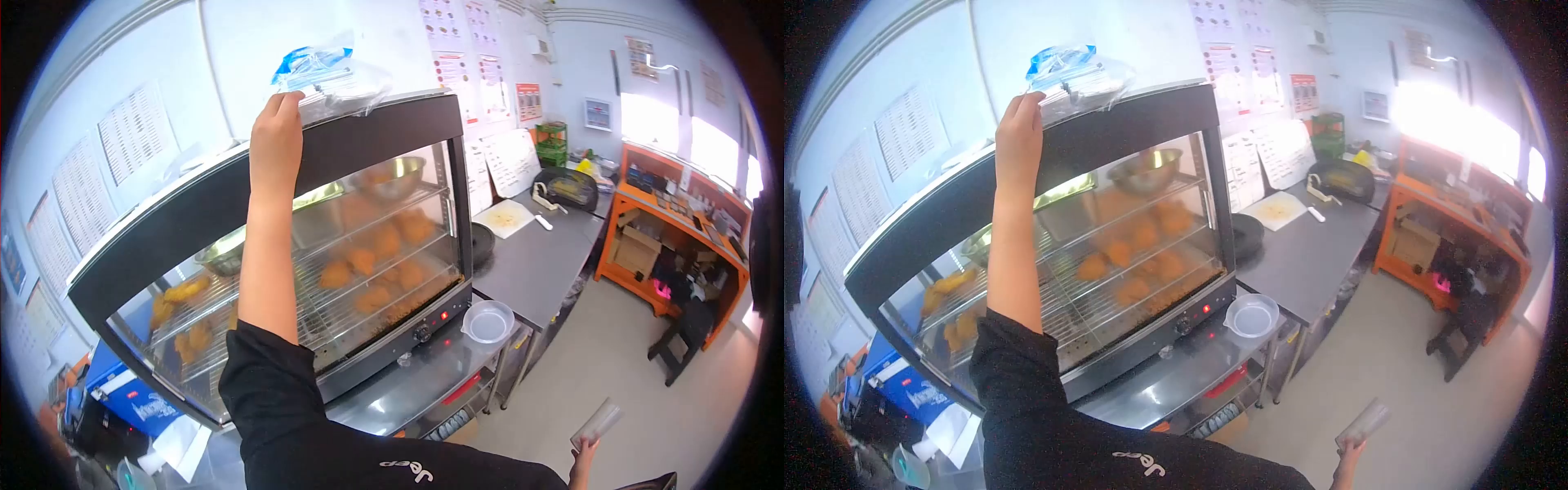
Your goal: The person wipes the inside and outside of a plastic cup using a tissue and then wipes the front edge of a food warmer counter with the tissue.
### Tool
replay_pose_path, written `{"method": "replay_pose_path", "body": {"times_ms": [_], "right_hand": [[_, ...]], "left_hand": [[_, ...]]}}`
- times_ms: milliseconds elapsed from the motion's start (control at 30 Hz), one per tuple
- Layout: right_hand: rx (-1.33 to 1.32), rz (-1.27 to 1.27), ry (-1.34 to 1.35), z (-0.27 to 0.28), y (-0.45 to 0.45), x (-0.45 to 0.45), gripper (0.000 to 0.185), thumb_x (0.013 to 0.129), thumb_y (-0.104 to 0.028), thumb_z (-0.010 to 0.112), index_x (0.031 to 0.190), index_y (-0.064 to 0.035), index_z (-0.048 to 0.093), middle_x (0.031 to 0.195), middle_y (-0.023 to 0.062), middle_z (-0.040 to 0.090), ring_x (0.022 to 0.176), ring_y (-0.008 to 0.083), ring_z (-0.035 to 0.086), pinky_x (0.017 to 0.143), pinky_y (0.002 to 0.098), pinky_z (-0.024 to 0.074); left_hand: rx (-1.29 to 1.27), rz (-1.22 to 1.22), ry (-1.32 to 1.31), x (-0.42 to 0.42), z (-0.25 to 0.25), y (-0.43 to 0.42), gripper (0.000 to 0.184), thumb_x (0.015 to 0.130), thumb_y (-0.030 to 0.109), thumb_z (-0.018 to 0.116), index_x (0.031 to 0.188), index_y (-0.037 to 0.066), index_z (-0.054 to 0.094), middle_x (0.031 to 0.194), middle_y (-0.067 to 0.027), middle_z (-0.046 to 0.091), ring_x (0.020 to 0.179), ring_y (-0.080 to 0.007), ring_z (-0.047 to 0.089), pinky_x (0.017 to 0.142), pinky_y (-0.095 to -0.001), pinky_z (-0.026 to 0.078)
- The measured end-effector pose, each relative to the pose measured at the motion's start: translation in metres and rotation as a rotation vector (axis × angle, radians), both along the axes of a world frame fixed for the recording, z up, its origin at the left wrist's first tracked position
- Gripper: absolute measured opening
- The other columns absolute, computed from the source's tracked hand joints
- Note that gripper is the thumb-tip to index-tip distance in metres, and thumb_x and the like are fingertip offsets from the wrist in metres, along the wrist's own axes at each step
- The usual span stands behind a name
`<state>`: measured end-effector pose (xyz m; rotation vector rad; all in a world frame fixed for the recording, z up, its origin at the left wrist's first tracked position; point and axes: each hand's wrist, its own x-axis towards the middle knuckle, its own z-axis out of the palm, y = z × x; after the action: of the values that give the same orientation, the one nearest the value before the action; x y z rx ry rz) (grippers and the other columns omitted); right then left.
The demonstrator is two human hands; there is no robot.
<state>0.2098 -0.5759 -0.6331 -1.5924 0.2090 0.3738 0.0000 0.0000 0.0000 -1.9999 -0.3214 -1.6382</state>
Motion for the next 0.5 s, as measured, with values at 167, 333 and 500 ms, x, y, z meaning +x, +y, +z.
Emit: {"method": "replay_pose_path", "body": {"times_ms": [167, 333, 500], "right_hand": [[0.052, 0.148, -0.153, 0.010, 0.070, 0.135, 0.066, 0.081, -0.034, 0.055, 0.137, -0.0184, 0.023, 0.123, 0.0078, 0.043, 0.103, 0.0231, 0.049, 0.073, 0.0365, 0.0399], [0.098, 0.246, -0.193, 0.025, 0.107, 0.188, 0.064, 0.081, -0.033, 0.055, 0.136, -0.0194, 0.025, 0.120, 0.0080, 0.044, 0.100, 0.0214, 0.049, 0.071, 0.0340, 0.0397], [0.067, 0.351, -0.164, 0.036, 0.110, 0.210, 0.063, 0.082, -0.032, 0.054, 0.136, -0.0211, 0.025, 0.119, 0.0087, 0.044, 0.098, 0.0199, 0.049, 0.071, 0.0332, 0.0395]], "left_hand": [[0.209, 0.351, 0.002, 0.014, 0.013, 0.012, 0.017, 0.077, 0.003, 0.058, 0.093, 0.008, 0.058, 0.088, -0.0073, 0.061, 0.081, -0.0248, 0.058, 0.073, -0.0378, 0.043], [0.170, 0.462, -0.014, 0.023, 0.015, 0.003, 0.020, 0.075, 0.006, 0.061, 0.095, 0.010, 0.058, 0.091, -0.0034, 0.059, 0.087, -0.0226, 0.056, 0.073, -0.0384, 0.042], [0.121, 0.605, -0.016, 0.033, 0.013, -0.001, 0.019, 0.075, 0.007, 0.062, 0.094, 0.010, 0.058, 0.092, -0.0014, 0.055, 0.089, -0.0202, 0.053, 0.074, -0.0386, 0.038]]}}
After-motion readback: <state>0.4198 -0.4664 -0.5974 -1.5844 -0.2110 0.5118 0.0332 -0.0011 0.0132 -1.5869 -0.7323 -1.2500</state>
